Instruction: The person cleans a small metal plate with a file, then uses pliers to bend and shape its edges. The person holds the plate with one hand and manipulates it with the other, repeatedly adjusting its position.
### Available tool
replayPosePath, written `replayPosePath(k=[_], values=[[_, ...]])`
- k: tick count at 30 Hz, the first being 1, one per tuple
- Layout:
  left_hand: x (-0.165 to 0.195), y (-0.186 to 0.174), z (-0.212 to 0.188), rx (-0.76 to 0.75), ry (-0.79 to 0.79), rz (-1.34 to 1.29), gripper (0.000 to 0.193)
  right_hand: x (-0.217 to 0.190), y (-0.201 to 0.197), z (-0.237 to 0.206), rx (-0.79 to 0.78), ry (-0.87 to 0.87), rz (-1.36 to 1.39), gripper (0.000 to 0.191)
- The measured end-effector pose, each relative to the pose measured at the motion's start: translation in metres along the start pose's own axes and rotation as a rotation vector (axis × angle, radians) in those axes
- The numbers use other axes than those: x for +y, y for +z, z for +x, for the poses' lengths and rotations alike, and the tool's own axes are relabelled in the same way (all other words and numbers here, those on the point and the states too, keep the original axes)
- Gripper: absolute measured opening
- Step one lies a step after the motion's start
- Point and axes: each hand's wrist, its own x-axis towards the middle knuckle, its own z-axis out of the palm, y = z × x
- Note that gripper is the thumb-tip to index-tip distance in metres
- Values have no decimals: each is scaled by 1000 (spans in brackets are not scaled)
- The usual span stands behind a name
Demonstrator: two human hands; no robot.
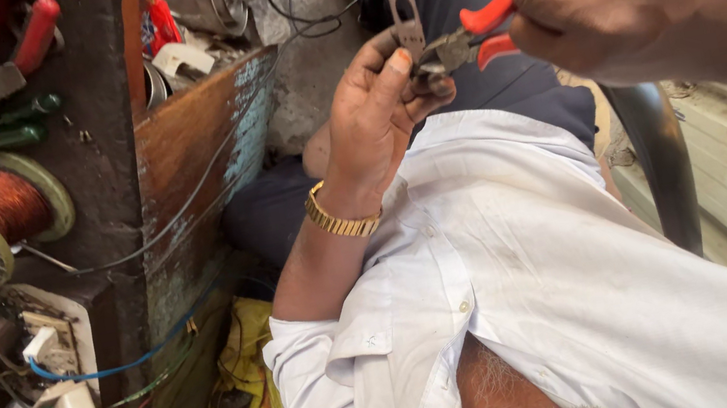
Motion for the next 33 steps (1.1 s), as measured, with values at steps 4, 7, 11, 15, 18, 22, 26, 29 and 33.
replayPosePath(k=[4,7,11,15,18,22,26,29,33], values=[[3,6,27,-57,4,19,33,17,-8,-3,0,11,-141,13],[4,10,38,-92,22,30,32,21,-11,-5,-8,33,-146,12],[4,15,45,-81,17,52,31,21,-11,-13,-17,67,-118,12],[0,19,47,-80,0,85,33,19,-5,-26,-77,47,-114,21],[-3,19,45,-80,-17,88,35,17,-1,-32,55,47,-146,15],[-6,17,43,-64,-23,85,34,16,-1,-32,59,56,-136,17],[-5,14,42,-77,-6,70,33,15,-7,-24,-14,42,-135,18],[-4,10,37,-76,-8,79,34,14,-10,-18,-25,27,-101,18],[3,0,28,-108,-8,91,38,11,-11,-8,11,18,-40,19]])
